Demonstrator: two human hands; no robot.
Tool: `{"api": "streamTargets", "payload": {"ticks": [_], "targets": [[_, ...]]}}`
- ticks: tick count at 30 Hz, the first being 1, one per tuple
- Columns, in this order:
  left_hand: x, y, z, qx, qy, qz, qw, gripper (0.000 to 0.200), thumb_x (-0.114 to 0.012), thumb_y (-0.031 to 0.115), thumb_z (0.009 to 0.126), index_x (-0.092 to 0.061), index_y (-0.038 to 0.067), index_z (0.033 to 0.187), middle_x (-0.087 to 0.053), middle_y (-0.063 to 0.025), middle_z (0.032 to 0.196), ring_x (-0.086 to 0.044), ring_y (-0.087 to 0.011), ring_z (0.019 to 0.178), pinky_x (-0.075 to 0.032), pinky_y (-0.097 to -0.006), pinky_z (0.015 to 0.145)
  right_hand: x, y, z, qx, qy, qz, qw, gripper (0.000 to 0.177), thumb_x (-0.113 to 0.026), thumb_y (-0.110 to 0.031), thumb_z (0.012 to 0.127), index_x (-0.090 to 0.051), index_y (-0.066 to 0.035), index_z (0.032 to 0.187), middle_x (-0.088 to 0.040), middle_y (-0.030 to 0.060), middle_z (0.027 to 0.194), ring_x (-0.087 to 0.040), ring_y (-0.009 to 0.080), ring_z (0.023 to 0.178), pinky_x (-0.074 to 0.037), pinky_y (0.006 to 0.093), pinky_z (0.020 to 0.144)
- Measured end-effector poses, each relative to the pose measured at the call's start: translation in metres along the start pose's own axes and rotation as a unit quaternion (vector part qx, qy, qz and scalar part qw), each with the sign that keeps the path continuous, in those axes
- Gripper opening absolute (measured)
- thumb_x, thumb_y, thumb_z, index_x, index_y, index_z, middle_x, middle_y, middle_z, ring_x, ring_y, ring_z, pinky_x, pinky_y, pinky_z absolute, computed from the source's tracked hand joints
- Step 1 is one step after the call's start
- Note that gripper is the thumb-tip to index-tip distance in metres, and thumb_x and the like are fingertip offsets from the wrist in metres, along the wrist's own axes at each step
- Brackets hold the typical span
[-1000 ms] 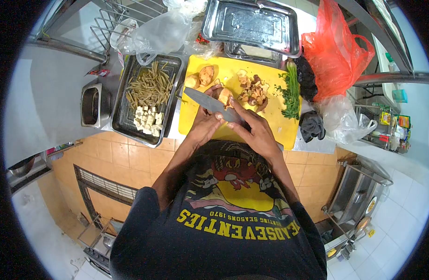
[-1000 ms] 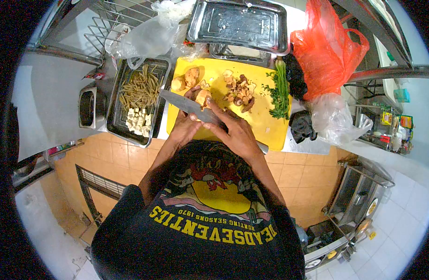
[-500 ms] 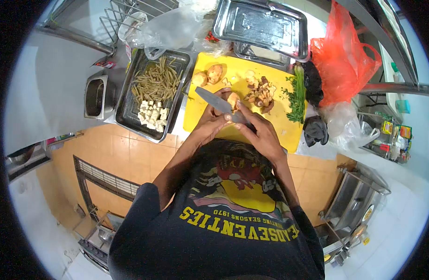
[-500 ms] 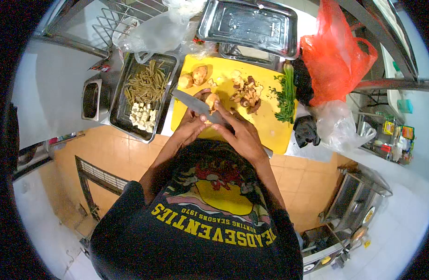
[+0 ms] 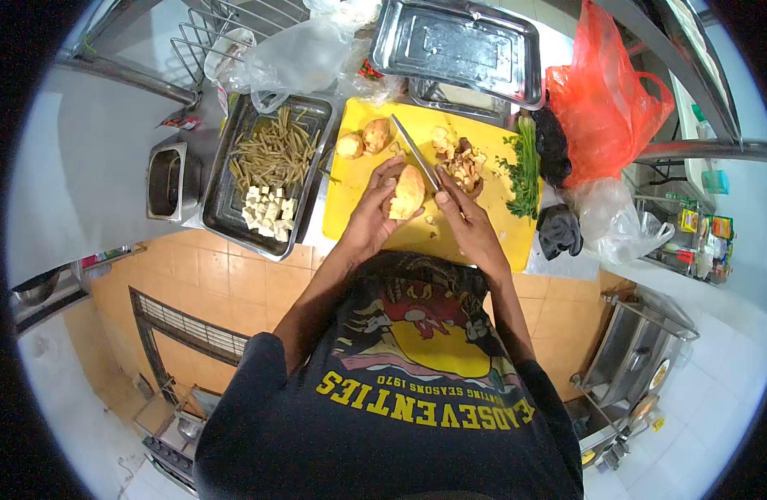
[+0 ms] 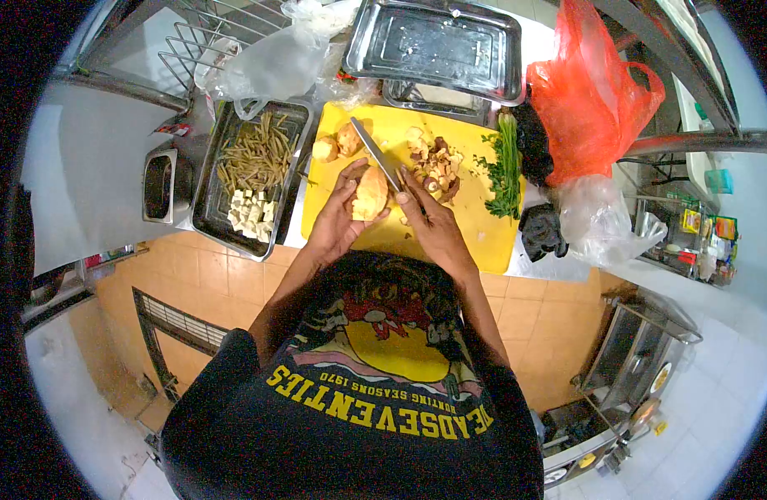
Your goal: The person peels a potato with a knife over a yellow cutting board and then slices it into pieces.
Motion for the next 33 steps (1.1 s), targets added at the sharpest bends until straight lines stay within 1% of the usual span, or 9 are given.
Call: {"api": "streamTargets", "payload": {"ticks": [6,8,11,13,15,21,25,27,33], "targets": [[0.006,0.006,0.003,0.001,0.033,-0.035,0.999,0.044,-0.042,0.031,0.102,-0.034,0.016,0.143,-0.04,-0.0032,0.142,-0.046,-0.0203,0.126,-0.045,-0.047,0.102,0.008,0.004,-0.005,-0.108,-0.029,-0.005,0.994,0.062,-0.043,-0.051,0.099,-0.035,-0.014,0.148,-0.042,0.0205,0.145,-0.039,0.0296,0.136,-0.034,0.0369,0.108],[0.006,0.006,0.004,0.003,0.033,-0.059,0.998,0.045,-0.042,0.031,0.102,-0.033,0.016,0.143,-0.039,-0.0033,0.143,-0.046,-0.0201,0.127,-0.044,-0.0472,0.103,0.005,0.006,-0.004,0.014,-0.011,-0.035,0.999,0.061,-0.049,-0.046,0.097,-0.034,-0.015,0.148,-0.048,0.021,0.14,-0.046,0.0292,0.131,-0.038,0.0371,0.105],[0.008,0.001,0.003,0.001,0.065,-0.035,0.997,0.048,-0.043,0.035,0.101,-0.032,0.016,0.144,-0.038,-0.0048,0.145,-0.045,-0.0202,0.127,-0.044,-0.0453,0.103,-0.006,0.002,-0.008,0.071,-0.059,-0.028,0.995,0.063,-0.056,-0.04,0.095,-0.034,-0.016,0.148,-0.053,0.0219,0.134,-0.054,0.0311,0.123,-0.043,0.0384,0.1],[0.011,-0.005,0.003,0.013,0.049,-0.002,0.999,0.052,-0.044,0.04,0.101,-0.031,0.015,0.145,-0.039,-0.0065,0.145,-0.046,-0.02,0.127,-0.045,-0.0434,0.102,-0.007,-0.01,-0.013,0.014,-0.091,-0.056,0.994,0.066,-0.061,-0.038,0.092,-0.034,-0.018,0.148,-0.055,0.0233,0.13,-0.058,0.0362,0.115,-0.045,0.0426,0.096],[0.01,-0.007,0.005,-0.002,0.044,-0.023,0.999,0.055,-0.044,0.043,0.1,-0.031,0.013,0.145,-0.042,-0.0066,0.143,-0.047,-0.0194,0.126,-0.045,-0.0399,0.101,-0.009,-0.019,-0.014,0.087,-0.063,-0.176,0.979,0.067,-0.062,-0.041,0.091,-0.034,-0.02,0.148,-0.055,0.0245,0.129,-0.057,0.0408,0.113,-0.046,0.0459,0.095],[0.004,-0.012,0.003,0.007,0.02,-0.09,0.996,0.056,-0.044,0.042,0.1,-0.031,0.01,0.144,-0.045,-0.006,0.14,-0.048,-0.0199,0.124,-0.041,-0.0364,0.105,-0.007,-0.02,-0.013,0.102,-0.058,-0.18,0.977,0.068,-0.062,-0.042,0.09,-0.033,-0.023,0.148,-0.056,0.0245,0.128,-0.055,0.0443,0.113,-0.046,0.0475,0.094],[0.005,-0.01,0.004,-0.016,0.038,-0.068,0.997,0.057,-0.044,0.043,0.1,-0.03,0.011,0.145,-0.044,-0.0058,0.14,-0.046,-0.0207,0.126,-0.041,-0.0374,0.105,-0.01,-0.023,-0.014,0.152,-0.035,-0.193,0.969,0.065,-0.061,-0.041,0.091,-0.034,-0.025,0.148,-0.056,0.0249,0.127,-0.056,0.0447,0.111,-0.047,0.0476,0.092],[0.006,-0.013,0.002,-0.016,0.035,-0.061,0.997,0.057,-0.044,0.043,0.1,-0.03,0.011,0.146,-0.044,-0.0057,0.141,-0.045,-0.021,0.127,-0.04,-0.0377,0.106,-0.012,-0.026,-0.016,0.116,-0.025,-0.2,0.973,0.062,-0.067,-0.03,0.089,-0.042,-0.017,0.144,-0.059,0.025,0.121,-0.059,0.0406,0.109,-0.048,0.0413,0.091],[-0.004,-0.013,-0.001,-0.049,0.081,-0.034,0.995,0.051,-0.04,0.04,0.101,-0.03,0.015,0.144,-0.04,-0.0051,0.143,-0.043,-0.0201,0.129,-0.04,-0.038,0.105,-0.009,-0.007,-0.006,0.058,0.022,-0.152,0.986,0.053,-0.064,-0.023,0.091,-0.048,-0.012,0.14,-0.06,0.0238,0.12,-0.061,0.0335,0.109,-0.048,0.0367,0.091]]}}
Point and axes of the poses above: each hand's wrist, its own z-axis towards the middle knuckle, its own x-axis out of the back of the hand, y = z × x, the point moved 5 cm from there along z, towards the middle knuckle
